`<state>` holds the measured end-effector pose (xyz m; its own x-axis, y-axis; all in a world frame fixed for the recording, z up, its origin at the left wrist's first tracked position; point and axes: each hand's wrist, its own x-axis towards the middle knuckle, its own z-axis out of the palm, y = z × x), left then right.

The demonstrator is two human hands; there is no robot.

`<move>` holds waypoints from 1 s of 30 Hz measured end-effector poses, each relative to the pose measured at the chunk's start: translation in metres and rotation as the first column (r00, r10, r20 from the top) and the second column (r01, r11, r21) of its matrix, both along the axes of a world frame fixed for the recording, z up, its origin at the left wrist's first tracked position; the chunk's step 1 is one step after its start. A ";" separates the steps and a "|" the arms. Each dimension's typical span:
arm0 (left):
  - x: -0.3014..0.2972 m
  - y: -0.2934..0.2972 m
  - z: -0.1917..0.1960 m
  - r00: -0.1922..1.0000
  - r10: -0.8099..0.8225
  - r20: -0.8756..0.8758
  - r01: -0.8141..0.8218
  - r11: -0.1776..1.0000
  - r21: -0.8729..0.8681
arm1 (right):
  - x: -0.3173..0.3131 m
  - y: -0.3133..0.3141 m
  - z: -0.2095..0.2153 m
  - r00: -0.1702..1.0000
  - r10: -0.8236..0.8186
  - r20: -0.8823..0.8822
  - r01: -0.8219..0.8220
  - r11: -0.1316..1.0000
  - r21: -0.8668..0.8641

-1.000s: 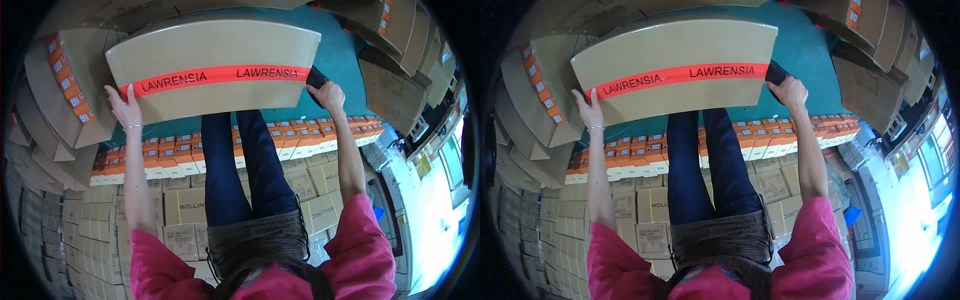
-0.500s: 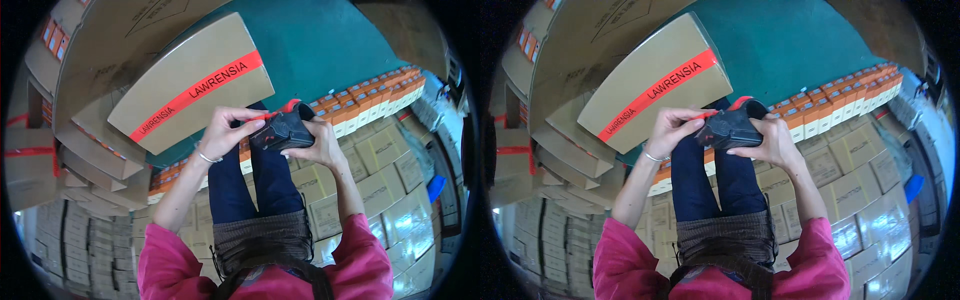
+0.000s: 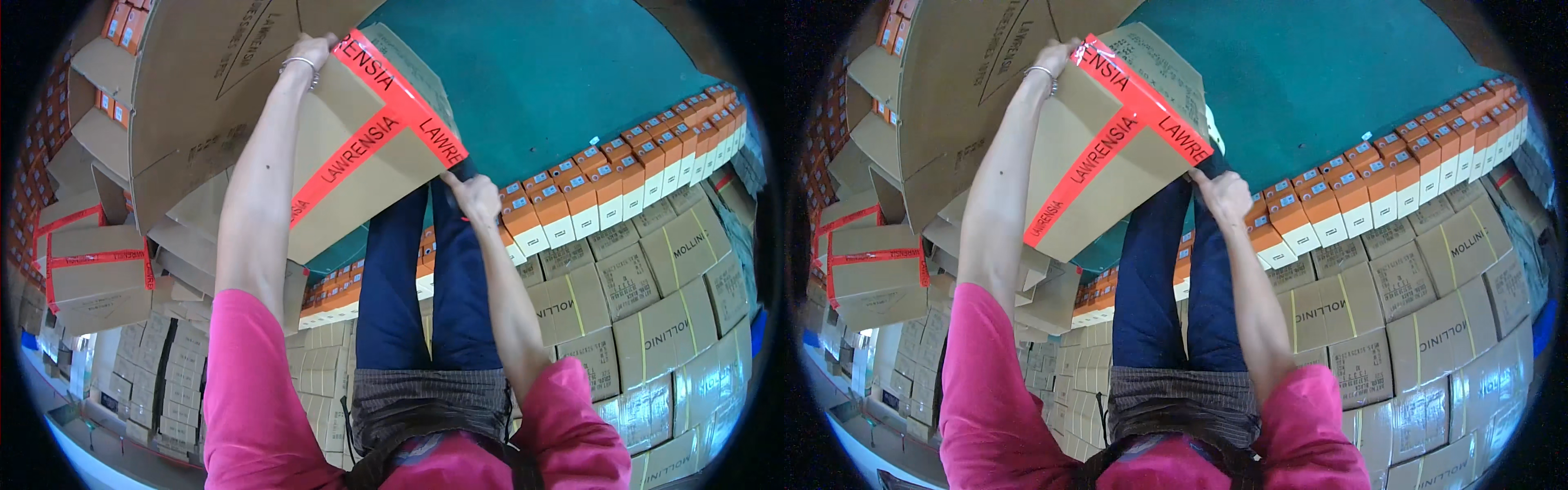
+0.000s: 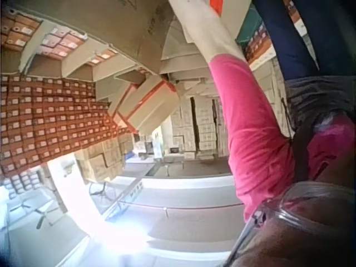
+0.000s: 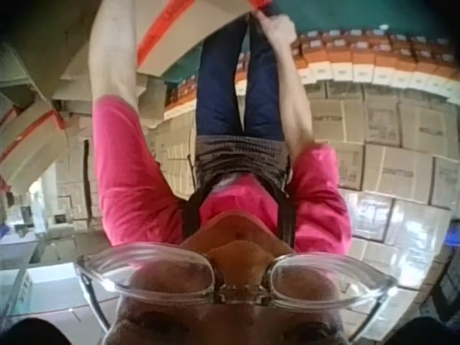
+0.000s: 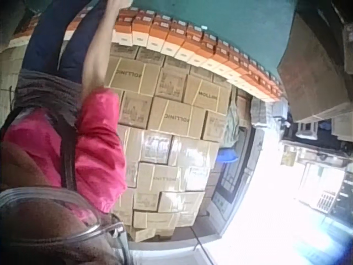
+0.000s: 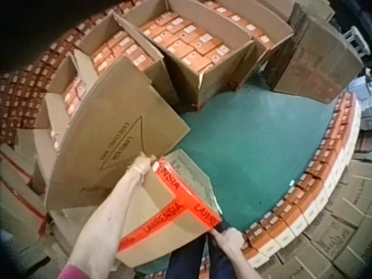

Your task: Assembling cardboard boxes and sealing them with adhesive tape using a tape dispenser.

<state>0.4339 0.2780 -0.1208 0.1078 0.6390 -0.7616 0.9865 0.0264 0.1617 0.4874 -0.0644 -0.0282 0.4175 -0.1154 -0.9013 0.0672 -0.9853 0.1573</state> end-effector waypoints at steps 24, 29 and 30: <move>-0.418 -0.362 0.256 -0.894 0.136 0.427 -0.436 -0.483 -0.759 | -0.255 0.386 0.175 -0.612 0.613 0.499 -0.364 -0.779 0.510; -0.346 -0.353 0.071 -0.973 0.015 0.228 -0.154 -0.780 -0.607 | -0.348 0.434 0.076 -0.471 0.571 0.672 0.137 -0.705 0.696; -0.349 -0.355 0.028 -0.993 0.011 0.115 -0.080 -0.782 -0.618 | -0.381 0.409 0.049 -0.698 0.424 0.577 -0.153 -0.875 0.459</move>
